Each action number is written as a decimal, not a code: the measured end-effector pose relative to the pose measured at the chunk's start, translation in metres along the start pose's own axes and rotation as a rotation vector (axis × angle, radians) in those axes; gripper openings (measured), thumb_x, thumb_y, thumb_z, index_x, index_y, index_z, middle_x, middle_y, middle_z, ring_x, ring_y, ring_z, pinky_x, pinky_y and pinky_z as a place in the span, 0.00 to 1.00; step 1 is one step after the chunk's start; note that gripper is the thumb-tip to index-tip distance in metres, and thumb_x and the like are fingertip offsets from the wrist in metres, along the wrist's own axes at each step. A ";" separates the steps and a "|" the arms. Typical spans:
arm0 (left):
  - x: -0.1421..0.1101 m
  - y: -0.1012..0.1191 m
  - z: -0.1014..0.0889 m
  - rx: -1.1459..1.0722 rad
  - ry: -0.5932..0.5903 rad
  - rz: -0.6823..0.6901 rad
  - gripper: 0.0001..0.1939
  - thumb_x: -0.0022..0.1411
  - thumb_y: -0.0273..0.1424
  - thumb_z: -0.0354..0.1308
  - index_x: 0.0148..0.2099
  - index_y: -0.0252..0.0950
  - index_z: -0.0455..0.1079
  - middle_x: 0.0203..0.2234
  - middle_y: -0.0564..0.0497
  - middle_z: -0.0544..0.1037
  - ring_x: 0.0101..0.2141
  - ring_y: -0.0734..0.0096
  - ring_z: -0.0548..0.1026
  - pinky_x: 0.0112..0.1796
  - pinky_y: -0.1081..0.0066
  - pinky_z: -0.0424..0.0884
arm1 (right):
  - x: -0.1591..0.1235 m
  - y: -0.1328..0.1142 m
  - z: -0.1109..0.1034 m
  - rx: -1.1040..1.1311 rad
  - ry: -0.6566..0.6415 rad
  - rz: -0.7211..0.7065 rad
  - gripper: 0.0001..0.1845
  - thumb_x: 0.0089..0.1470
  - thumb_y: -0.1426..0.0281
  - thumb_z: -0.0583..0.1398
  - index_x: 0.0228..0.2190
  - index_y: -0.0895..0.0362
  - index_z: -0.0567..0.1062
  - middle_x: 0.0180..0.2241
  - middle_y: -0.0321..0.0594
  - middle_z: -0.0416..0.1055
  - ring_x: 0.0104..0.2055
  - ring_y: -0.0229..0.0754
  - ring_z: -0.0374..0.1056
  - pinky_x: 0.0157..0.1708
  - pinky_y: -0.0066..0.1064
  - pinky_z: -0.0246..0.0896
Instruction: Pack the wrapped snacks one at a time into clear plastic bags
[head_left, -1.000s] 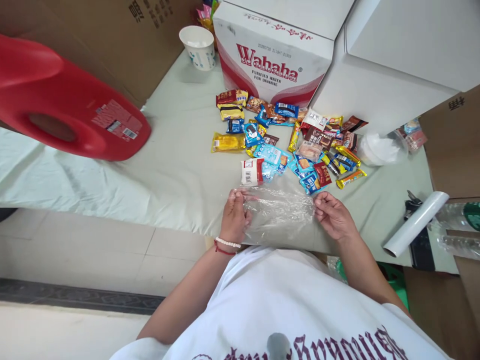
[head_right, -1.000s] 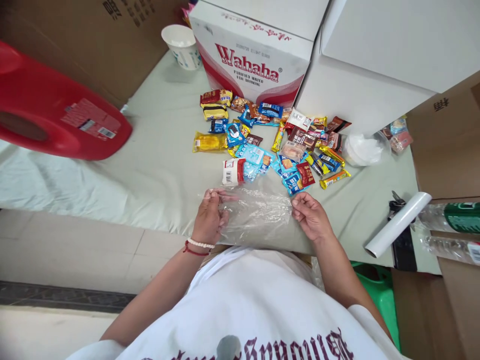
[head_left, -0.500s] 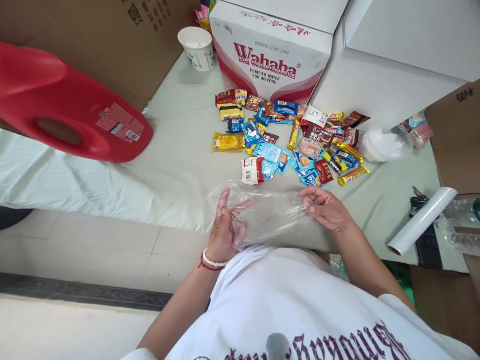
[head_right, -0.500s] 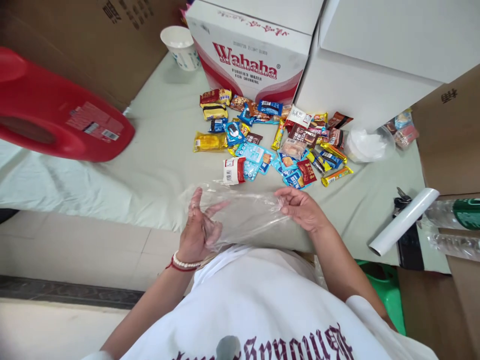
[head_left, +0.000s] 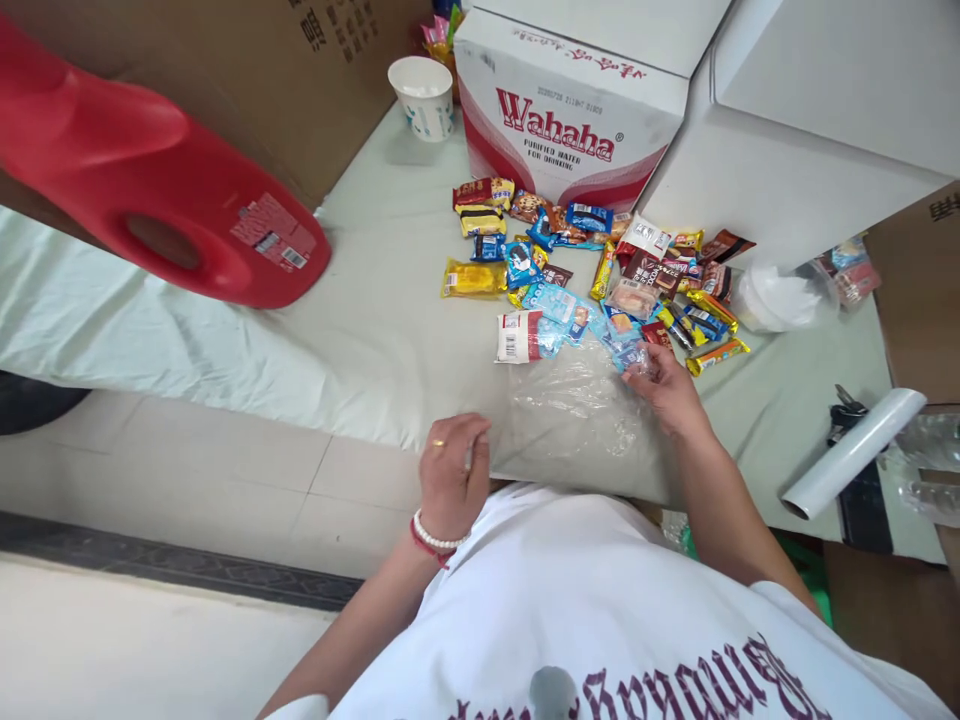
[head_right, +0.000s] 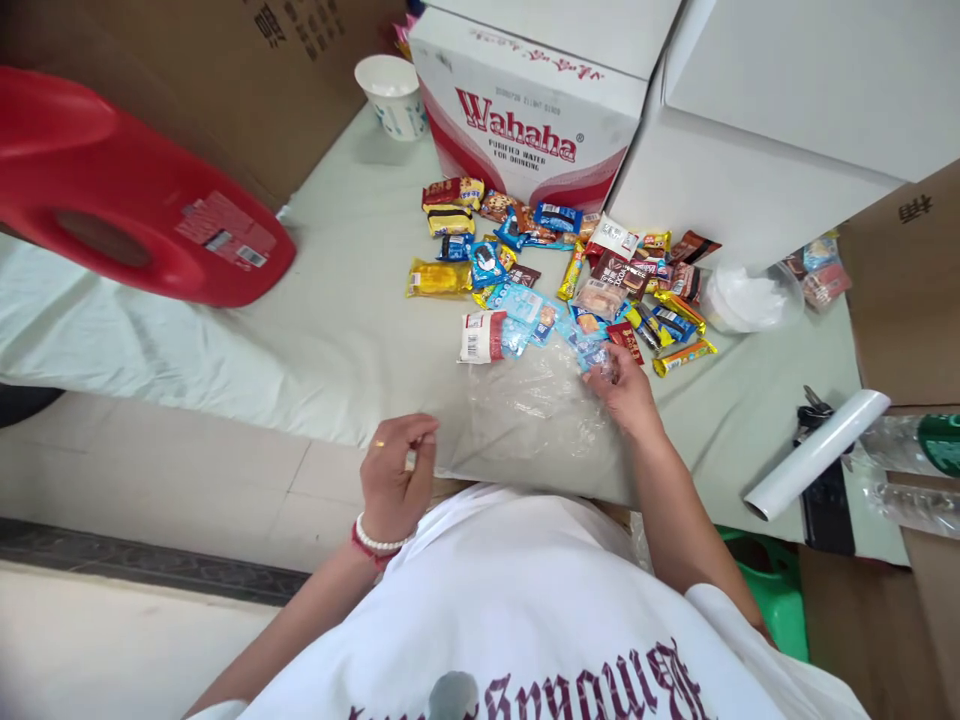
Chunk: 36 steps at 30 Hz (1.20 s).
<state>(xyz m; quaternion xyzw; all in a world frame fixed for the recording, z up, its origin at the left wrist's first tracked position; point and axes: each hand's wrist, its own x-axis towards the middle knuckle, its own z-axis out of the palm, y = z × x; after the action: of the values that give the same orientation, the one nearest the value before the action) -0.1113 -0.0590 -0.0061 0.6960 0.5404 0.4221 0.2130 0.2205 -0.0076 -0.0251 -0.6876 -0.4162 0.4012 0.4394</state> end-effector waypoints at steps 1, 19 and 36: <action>0.009 0.007 0.006 0.006 -0.016 0.118 0.09 0.69 0.26 0.53 0.47 0.38 0.74 0.43 0.45 0.80 0.45 0.65 0.76 0.46 0.64 0.74 | -0.005 -0.001 0.004 -0.003 0.014 -0.002 0.33 0.43 0.59 0.70 0.51 0.53 0.71 0.33 0.32 0.70 0.33 0.39 0.66 0.39 0.34 0.65; 0.004 -0.010 0.036 0.424 -0.549 0.397 0.27 0.73 0.38 0.49 0.70 0.38 0.61 0.71 0.39 0.59 0.71 0.48 0.56 0.68 0.40 0.44 | -0.094 -0.005 -0.064 -0.364 0.607 -0.252 0.25 0.55 0.63 0.66 0.53 0.52 0.71 0.38 0.35 0.66 0.34 0.38 0.65 0.40 0.35 0.67; 0.021 -0.045 0.020 0.462 -0.525 0.308 0.30 0.73 0.39 0.48 0.74 0.43 0.54 0.69 0.39 0.61 0.67 0.47 0.63 0.67 0.35 0.36 | -0.102 0.021 -0.062 -0.252 0.076 0.223 0.26 0.58 0.48 0.60 0.52 0.50 0.71 0.34 0.42 0.77 0.34 0.49 0.74 0.33 0.43 0.72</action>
<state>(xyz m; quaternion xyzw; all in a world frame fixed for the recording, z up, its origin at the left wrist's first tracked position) -0.1200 -0.0216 -0.0436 0.8833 0.4373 0.1234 0.1156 0.2485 -0.1244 -0.0073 -0.7938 -0.3676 0.3657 0.3179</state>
